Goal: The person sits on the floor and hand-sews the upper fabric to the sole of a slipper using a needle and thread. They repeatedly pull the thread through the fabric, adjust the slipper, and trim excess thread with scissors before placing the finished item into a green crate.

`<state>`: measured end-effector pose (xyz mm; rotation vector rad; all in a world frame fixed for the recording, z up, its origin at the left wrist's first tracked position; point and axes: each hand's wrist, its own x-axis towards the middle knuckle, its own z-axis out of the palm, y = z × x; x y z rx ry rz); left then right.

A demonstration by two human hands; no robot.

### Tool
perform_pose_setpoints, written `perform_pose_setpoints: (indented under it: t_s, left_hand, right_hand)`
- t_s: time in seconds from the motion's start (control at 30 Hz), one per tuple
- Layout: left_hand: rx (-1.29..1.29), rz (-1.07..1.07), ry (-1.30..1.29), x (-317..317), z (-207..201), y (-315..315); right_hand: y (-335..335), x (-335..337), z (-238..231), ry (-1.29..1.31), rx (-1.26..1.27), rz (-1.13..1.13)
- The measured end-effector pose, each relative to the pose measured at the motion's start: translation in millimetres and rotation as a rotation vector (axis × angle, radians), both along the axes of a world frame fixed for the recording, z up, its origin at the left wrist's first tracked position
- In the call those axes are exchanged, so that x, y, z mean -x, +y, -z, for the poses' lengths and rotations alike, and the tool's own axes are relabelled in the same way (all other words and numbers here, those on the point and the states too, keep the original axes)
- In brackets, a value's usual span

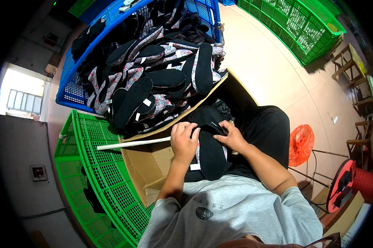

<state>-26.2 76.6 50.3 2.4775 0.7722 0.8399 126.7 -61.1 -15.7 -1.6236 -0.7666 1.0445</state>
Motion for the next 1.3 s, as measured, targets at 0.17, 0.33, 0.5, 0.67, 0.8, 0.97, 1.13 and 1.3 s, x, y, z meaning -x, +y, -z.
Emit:
perform_pose_setpoints:
  t_s: [0.17,0.33,0.5,0.67,0.8,0.97,1.13,1.3]
  left_hand:
    - [0.039,-0.025,0.109,3.5,2.9,3.3]
    - [0.087,-0.080,0.084,4.4,-9.8,-0.1]
    - [-0.006,-0.006,0.027,0.4,-5.0,1.6]
    - [0.013,-0.006,0.041,-1.8,-2.5,2.9]
    - [0.038,-0.009,0.047,-1.6,-1.8,2.8]
    - [0.197,-0.056,-0.009,9.1,-2.6,7.5]
    - [0.156,-0.224,0.071,32.3,8.0,31.0]
    - [0.400,-0.161,0.241,54.5,38.0,37.8]
  right_hand:
    - [-0.1,-1.5,-5.2,0.108,-0.014,0.005]
    - [1.0,-1.9,-2.6,0.081,-0.014,-0.001]
    - [0.2,-2.6,-2.8,0.084,-0.001,-0.006]
    - [1.0,-2.2,-3.7,0.098,-0.029,-0.003]
    - [0.9,-2.9,-1.6,0.090,-0.029,-0.009]
    - [0.5,-3.1,-0.4,0.076,-0.041,-0.005]
    - [0.1,-2.3,0.2,0.074,-0.035,-0.003]
    - [0.2,-0.5,13.8,0.067,-0.148,0.035]
